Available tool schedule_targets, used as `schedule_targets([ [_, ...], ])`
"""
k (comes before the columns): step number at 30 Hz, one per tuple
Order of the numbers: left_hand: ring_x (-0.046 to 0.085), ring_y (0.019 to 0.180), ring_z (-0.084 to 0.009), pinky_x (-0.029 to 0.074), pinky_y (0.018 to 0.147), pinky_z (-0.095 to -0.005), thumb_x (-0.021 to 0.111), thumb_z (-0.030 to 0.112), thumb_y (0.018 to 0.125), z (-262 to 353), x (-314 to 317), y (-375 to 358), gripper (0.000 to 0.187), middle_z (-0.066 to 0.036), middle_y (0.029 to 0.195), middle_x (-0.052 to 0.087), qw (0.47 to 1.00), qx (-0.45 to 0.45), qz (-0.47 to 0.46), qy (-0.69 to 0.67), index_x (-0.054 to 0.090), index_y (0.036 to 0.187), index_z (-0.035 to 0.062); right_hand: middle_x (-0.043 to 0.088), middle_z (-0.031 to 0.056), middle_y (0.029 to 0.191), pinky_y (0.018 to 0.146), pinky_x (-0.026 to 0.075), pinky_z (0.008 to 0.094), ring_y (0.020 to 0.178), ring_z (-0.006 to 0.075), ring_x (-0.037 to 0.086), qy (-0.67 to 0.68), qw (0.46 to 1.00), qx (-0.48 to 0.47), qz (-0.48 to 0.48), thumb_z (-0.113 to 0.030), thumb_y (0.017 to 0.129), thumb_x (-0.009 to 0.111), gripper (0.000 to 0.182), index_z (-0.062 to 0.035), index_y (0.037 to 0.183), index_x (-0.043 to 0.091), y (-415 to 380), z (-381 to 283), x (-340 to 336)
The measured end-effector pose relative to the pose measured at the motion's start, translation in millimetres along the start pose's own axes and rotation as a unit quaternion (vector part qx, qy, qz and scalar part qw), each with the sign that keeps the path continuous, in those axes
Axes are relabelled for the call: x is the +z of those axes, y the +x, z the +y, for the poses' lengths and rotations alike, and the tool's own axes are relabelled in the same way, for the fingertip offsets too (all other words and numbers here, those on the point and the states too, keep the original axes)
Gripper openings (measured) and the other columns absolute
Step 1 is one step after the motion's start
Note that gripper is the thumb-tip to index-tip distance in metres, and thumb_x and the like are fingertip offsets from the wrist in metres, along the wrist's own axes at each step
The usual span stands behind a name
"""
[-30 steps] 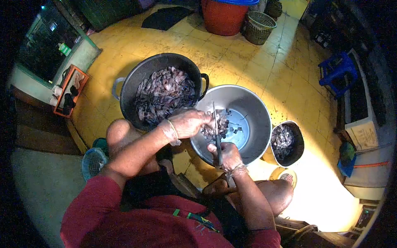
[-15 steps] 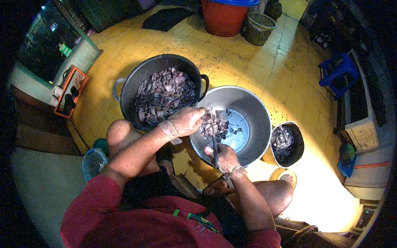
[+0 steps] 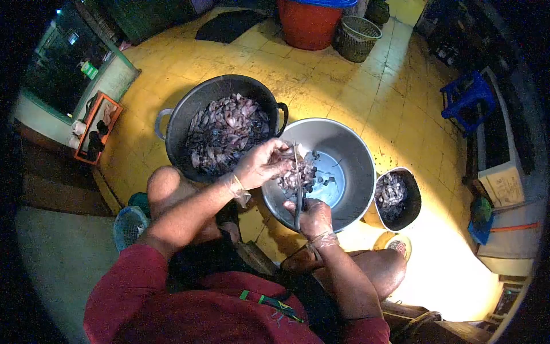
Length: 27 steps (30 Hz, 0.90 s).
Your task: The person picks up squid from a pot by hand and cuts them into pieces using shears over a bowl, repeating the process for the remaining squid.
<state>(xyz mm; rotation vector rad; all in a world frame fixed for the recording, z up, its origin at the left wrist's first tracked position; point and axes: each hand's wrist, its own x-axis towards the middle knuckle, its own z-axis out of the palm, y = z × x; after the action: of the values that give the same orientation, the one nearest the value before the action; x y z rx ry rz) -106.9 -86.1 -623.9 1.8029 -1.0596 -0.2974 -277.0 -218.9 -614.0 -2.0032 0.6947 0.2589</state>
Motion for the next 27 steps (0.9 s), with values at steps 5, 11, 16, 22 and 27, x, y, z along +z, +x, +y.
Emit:
schedule_targets([
  [5,0.061,0.074,-0.0064,0.050,0.060,-0.0205,0.067,0.003,0.086,6.1,9.0,-1.2,0.016,0.000,0.088,0.061,0.894,-0.146,0.100,-0.412,0.057,0.098,0.0069,0.068,0.0180,0.072,0.065,0.050,0.0380,0.065,0.0244,0.066,0.000,1.000,0.002,-0.001,-0.046,0.077,0.076,0.049,0.0019,0.084,0.070,-1.5,-2.0,0.7],
  [11,0.061,0.071,-0.0084,0.051,0.059,-0.0218,0.070,0.003,0.083,4.8,6.4,0.2,0.013,0.000,0.087,0.063,0.914,-0.126,0.135,-0.360,0.061,0.092,0.0050,0.068,0.0175,0.071,0.065,0.050,0.0376,0.064,0.0225,0.065,0.004,1.000,-0.014,-0.023,-0.047,0.077,0.075,0.051,0.0029,0.085,0.070,-1.4,-0.6,-0.3],
  [16,0.060,0.063,-0.0090,0.050,0.055,-0.0227,0.076,0.005,0.078,17.1,-9.0,2.9,0.016,-0.004,0.080,0.065,0.907,-0.222,0.006,-0.358,0.062,0.087,0.0011,0.067,0.0119,0.068,0.061,0.049,0.0343,0.062,0.0181,0.062,0.075,0.994,-0.014,-0.073,-0.045,0.079,0.075,0.049,0.0026,0.088,0.071,1.3,8.5,-0.4],
  [22,0.059,0.058,-0.0081,0.048,0.052,-0.0225,0.076,0.003,0.076,22.8,-15.5,7.5,0.014,-0.004,0.071,0.064,0.917,-0.232,-0.010,-0.324,0.062,0.079,0.0009,0.063,0.0056,0.067,0.054,0.045,0.0280,0.060,0.0111,0.055,0.175,0.979,-0.003,-0.102,-0.045,0.078,0.075,0.052,0.0056,0.088,0.069,2.2,10.0,-4.0],
  [27,0.058,0.060,-0.0080,0.046,0.053,-0.0225,0.076,0.003,0.076,18.0,-23.4,7.3,0.013,-0.003,0.071,0.064,0.930,-0.214,-0.088,-0.286,0.063,0.077,0.0011,0.061,0.0057,0.063,0.050,0.044,0.0285,0.055,0.0107,0.053,0.162,0.978,-0.032,-0.127,-0.039,0.080,0.076,0.044,0.0046,0.083,0.067,3.7,10.3,-3.9],
])
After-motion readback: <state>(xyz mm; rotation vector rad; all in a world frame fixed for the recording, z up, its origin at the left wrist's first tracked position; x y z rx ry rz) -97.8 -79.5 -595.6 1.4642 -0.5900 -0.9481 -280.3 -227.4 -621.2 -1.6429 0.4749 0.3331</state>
